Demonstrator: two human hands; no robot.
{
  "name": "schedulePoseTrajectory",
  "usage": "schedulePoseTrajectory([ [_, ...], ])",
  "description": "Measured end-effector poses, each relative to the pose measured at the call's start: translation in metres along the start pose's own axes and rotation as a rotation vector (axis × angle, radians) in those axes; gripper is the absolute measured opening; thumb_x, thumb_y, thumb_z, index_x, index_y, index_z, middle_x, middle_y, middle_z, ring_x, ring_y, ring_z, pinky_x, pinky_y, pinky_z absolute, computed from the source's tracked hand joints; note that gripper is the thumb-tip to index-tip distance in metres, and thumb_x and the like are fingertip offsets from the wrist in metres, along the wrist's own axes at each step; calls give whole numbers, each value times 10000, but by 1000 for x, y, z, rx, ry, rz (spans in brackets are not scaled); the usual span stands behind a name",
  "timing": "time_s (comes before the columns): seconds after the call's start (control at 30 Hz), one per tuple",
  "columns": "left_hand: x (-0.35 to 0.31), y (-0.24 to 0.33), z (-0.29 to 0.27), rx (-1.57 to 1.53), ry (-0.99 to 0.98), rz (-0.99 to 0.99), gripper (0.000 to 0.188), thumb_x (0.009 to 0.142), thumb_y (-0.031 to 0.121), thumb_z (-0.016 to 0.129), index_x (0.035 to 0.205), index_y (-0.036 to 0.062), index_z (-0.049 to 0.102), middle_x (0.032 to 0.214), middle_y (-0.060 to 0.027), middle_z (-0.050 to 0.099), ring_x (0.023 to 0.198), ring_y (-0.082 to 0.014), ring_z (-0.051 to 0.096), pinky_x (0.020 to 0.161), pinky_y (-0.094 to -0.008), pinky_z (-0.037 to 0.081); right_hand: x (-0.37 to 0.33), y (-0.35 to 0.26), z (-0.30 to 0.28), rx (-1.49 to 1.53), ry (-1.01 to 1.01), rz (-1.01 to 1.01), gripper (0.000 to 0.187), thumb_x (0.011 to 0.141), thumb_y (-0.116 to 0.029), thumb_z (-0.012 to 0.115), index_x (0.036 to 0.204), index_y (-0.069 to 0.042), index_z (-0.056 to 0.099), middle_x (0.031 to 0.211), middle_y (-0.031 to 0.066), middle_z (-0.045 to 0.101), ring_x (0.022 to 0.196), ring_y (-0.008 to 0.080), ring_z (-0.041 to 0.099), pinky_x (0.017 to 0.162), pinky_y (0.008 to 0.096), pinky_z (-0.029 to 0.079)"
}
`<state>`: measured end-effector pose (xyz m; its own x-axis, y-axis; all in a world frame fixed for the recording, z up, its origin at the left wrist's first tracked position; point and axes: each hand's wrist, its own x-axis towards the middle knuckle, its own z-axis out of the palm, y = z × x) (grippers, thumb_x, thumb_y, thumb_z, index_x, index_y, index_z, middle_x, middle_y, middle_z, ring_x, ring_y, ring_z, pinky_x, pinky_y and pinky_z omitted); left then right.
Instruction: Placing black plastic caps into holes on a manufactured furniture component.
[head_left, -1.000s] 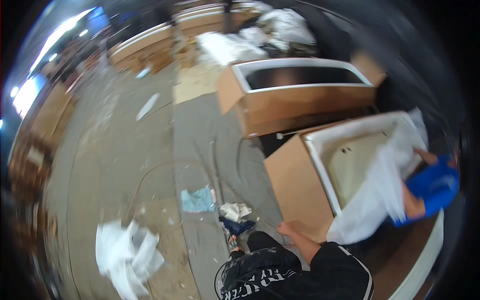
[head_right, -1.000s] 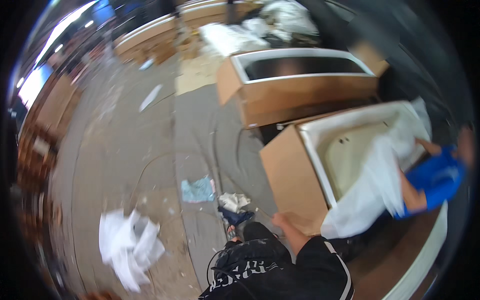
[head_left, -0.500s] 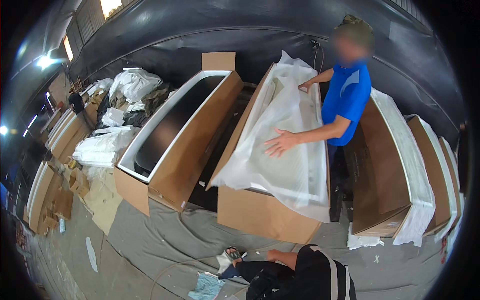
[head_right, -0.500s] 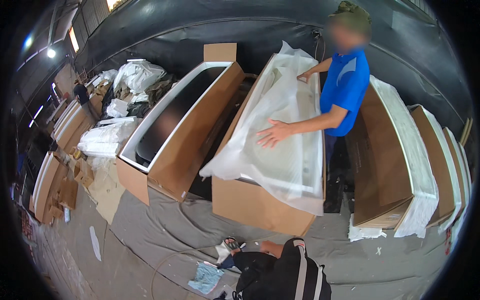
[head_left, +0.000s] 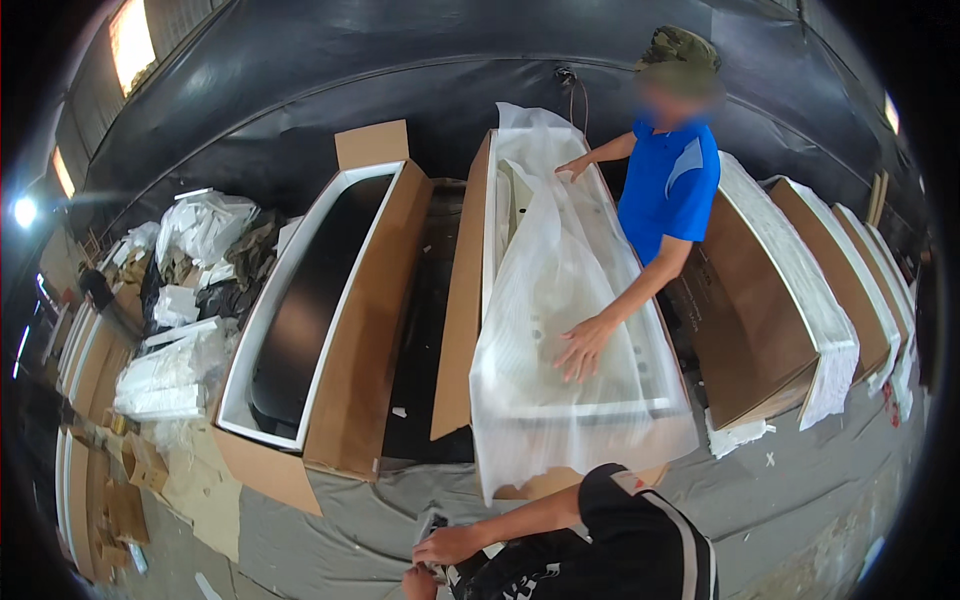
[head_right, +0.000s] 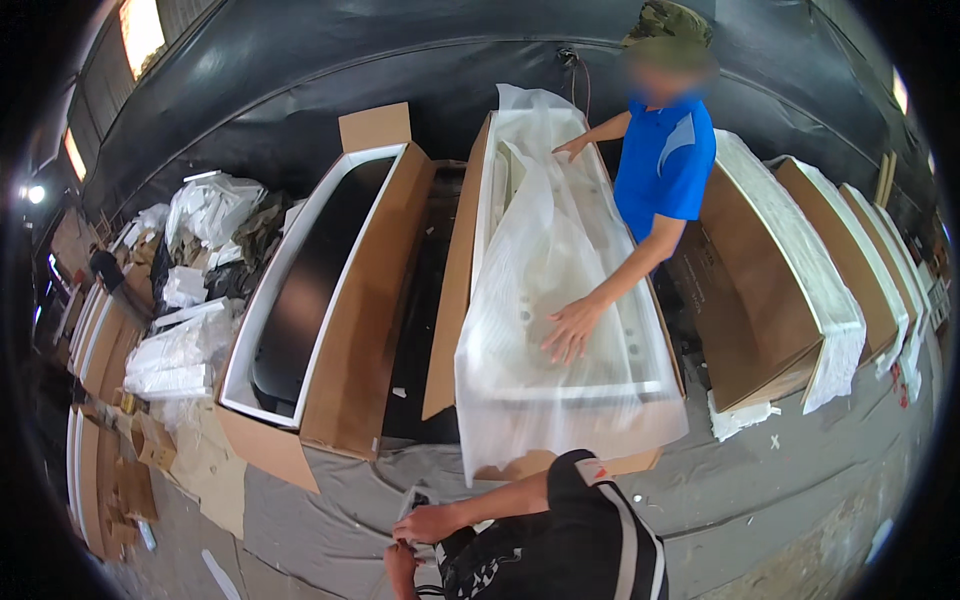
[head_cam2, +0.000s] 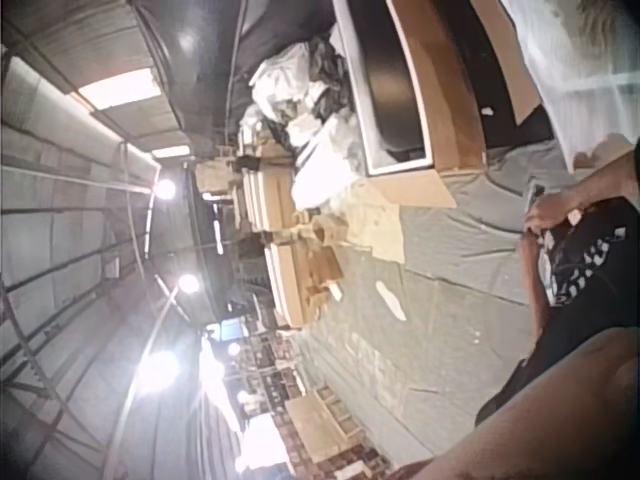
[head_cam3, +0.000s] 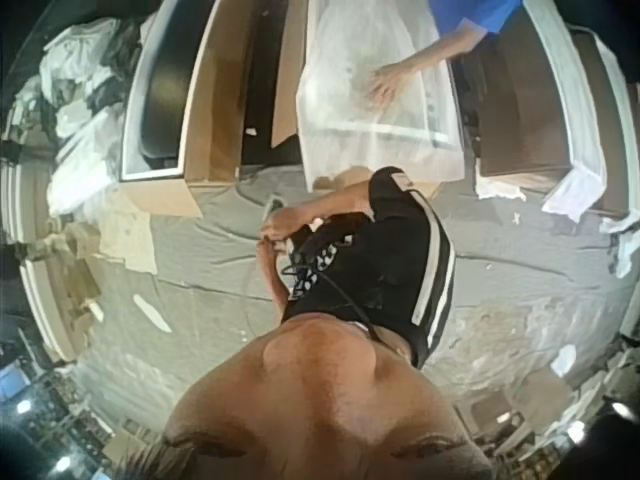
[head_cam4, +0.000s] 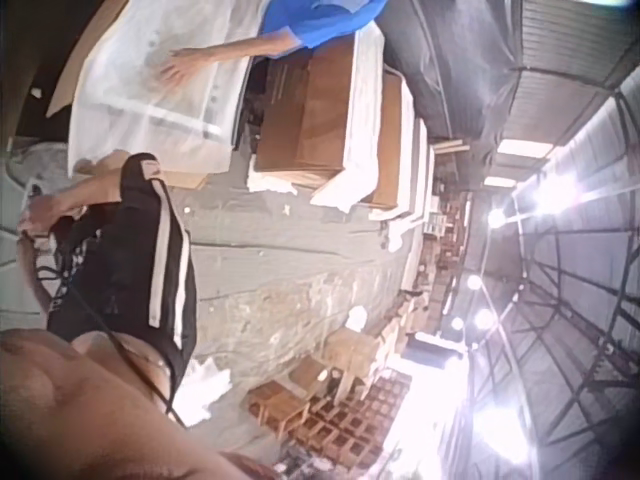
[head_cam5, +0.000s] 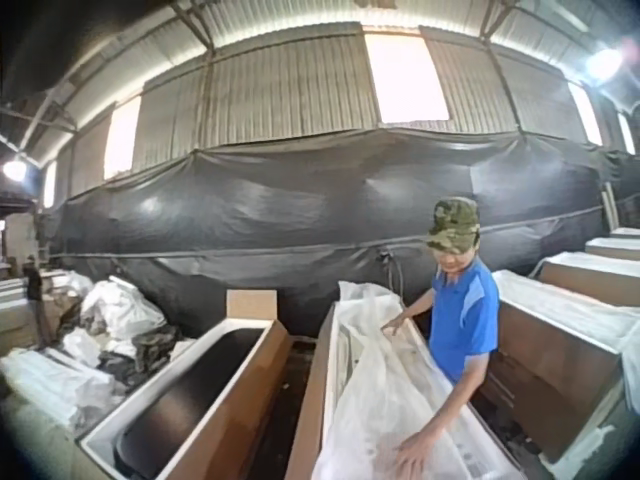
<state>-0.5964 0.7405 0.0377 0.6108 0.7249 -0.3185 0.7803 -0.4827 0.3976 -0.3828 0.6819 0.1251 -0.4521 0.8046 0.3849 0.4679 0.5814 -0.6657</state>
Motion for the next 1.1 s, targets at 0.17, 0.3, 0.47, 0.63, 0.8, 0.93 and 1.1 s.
schedulePoseTrajectory([
  [0.17, 109, 40, -66, -58, 62, 263, 104, 756, 143, 612, 789, 47, 631, 761, -174, 657, 695, -373, 640, 605, -485, 512, 22, 53, -60, -12, 123, 307, 273, 851, -80, 507, 1109, -27, 577, 934, 171, 632, 861, 342, 631, 765, 422, 506],
  [0.3, 201, 61, -103, -326, -23, 315, 177, 769, 194, 593, 836, 43, 656, 778, -193, 663, 746, -379, 657, 643, -477, 529, 45, 127, -78, 110, 229, 537, 321, 832, -42, 528, 1143, -64, 602, 928, 175, 654, 822, 367, 637, 778, 454, 490],
  [0.47, 269, 69, -159, 72, -186, 473, 341, 893, 288, 463, 835, 34, 683, 776, -203, 670, 755, -416, 668, 692, -490, 544, 48, 265, -47, 49, -120, 611, 358, 869, -101, 505, 1219, -128, 576, 1184, 173, 611, 1079, 343, 590, 867, 421, 468],
  [0.63, 337, 87, -211, 102, -381, 443, 438, 929, 370, 422, 925, 22, 686, 969, -244, 667, 911, -454, 635, 789, -541, 509, 60, 328, -44, -45, 0, 712, 357, 905, -142, 469, 1250, -139, 564, 1261, 149, 583, 1175, 311, 542, 956, 388, 431],
  [0.8, 421, 97, -245, 84, -462, 543, 460, 915, 394, 439, 927, 15, 699, 966, -257, 662, 927, -435, 641, 844, -528, 492, 103, 331, -58, -122, 284, 880, 352, 919, -219, 457, 1222, -81, 572, 1244, 154, 587, 1205, 317, 521, 1008, 369, 404],
  [0.93, 464, 101, -249, 135, -496, 539, 437, 909, 375, 452, 910, 18, 703, 935, -253, 665, 895, -424, 651, 817, -527, 501, 125, 368, -82, -310, 309, 880, 320, 900, -223, 485, 1128, -26, 593, 1141, 187, 621, 1103, 332, 582, 929, 392, 461],
  [1.1, 531, 95, -239, 114, -420, 608, 357, 874, 317, 497, 812, 25, 693, 881, -237, 674, 785, -424, 666, 726, -515, 530, 136, 434, -151, -155, 70, 858, 281, 886, -214, 505, 1048, -3, 596, 1063, 200, 634, 1014, 338, 614, 863, 405, 492],
])
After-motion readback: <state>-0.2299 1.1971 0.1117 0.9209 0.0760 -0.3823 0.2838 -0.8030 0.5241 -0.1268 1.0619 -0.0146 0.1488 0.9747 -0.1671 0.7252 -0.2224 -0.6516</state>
